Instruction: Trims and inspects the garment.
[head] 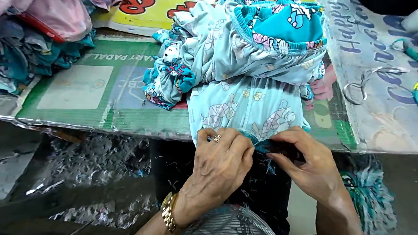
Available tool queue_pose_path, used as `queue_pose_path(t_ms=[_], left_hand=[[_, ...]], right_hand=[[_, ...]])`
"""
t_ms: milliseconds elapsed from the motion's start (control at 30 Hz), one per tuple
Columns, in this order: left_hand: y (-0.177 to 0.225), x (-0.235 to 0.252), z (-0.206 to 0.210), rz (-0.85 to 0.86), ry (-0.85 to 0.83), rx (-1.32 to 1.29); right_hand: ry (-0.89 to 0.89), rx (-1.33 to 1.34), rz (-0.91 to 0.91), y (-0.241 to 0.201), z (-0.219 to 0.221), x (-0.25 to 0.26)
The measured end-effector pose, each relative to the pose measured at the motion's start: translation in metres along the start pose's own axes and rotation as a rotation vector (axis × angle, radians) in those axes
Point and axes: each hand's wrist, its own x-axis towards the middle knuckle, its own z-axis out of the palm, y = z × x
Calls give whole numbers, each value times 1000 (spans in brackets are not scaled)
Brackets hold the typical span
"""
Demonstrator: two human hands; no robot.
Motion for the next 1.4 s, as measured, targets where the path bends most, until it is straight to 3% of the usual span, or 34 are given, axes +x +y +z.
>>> queue_pose_path(t_ms=[200, 533, 633, 733, 900, 1167, 1267, 1400], left_hand=[[6, -3, 1, -49, 73, -70], [15, -12, 14, 43, 148, -24], [15, -18, 4, 100, 166, -104], [9, -10, -9, 86, 231, -70], [-12, 20, 3, 132, 44, 160], [-23, -3, -3, 296, 174, 211], [-18, -13, -7, 268, 169, 197], [-18, -27, -7, 147, 174, 91]], right_hand=[[108, -309, -150, -9, 11, 1], [183, -391, -217, -8, 22, 0], [120, -297, -156, -14, 8, -4], [81, 46, -61, -19, -12, -3], [112, 357, -50, -19, -8, 33], [-6, 386, -24, 2, 4, 40], [-73, 350, -67, 5, 2, 34], [-128, 109, -175, 4, 1, 26]])
